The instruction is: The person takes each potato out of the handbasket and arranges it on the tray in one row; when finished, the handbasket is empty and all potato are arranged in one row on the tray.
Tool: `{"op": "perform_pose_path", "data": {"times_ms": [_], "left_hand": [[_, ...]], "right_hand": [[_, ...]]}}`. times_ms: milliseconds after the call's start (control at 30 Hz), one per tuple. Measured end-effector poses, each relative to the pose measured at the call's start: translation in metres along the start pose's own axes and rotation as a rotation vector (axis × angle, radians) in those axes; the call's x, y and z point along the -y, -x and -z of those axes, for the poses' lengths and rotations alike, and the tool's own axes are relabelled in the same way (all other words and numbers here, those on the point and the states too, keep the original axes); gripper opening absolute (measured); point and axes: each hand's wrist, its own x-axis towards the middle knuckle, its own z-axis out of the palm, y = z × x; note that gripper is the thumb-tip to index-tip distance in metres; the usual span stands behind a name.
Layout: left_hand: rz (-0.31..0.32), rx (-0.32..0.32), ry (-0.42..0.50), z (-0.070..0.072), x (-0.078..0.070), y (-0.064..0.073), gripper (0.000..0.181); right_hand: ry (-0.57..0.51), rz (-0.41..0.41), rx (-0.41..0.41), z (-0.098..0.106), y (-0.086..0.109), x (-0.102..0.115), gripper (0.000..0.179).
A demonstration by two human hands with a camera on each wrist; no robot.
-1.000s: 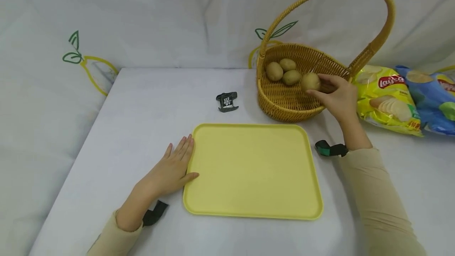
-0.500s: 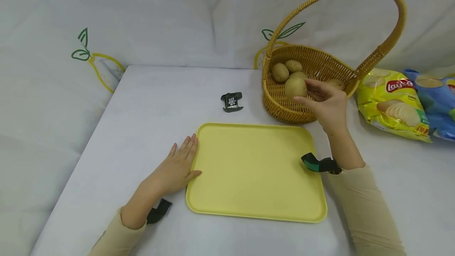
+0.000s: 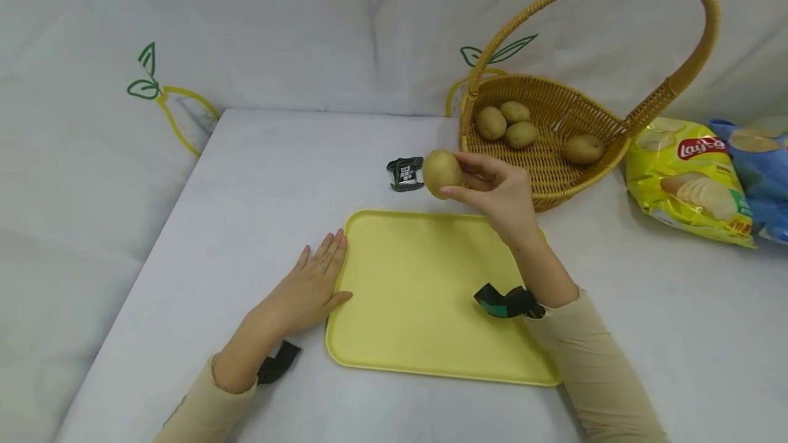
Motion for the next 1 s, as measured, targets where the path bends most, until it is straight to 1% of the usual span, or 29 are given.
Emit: {"op": "perform_pose_path", "data": {"times_ms": [100, 233, 400, 533, 633, 800, 900, 1000], "left_hand": [[0.001, 0.006, -0.006, 0.000, 0.000, -0.001, 0.078], [-0.001, 0.009, -0.010, 0.001, 0.000, -0.002, 0.078], [-0.005, 0.011, -0.001, 0.002, -0.001, -0.002, 0.077], [0.005, 0.016, 0.019, 0.002, -0.001, -0.001, 0.078], [0.004, 0.024, 0.030, 0.003, -0.001, -0.003, 0.078], [0.001, 0.039, 0.024, 0.003, 0.000, -0.009, 0.078], [0.006, 0.032, 0.009, 0.003, 0.000, -0.013, 0.078], [0.022, 0.028, -0.014, 0.003, 0.001, -0.015, 0.079]], "right_hand": [[0.014, -0.026, 0.034, -0.014, 0.001, 0.000, 0.048], [0.014, -0.083, 0.075, -0.033, 0.002, -0.004, 0.047], [0.004, -0.194, 0.082, -0.059, 0.008, -0.013, 0.045], [0.035, -0.284, 0.128, -0.074, 0.012, -0.021, 0.045], [0.055, -0.310, 0.155, -0.077, 0.011, -0.027, 0.045], [0.087, -0.321, 0.153, -0.071, 0.006, -0.035, 0.044], [0.107, -0.354, 0.166, -0.071, 0.003, -0.041, 0.045], [0.144, -0.398, 0.193, -0.075, 0.000, -0.048, 0.045]]}}
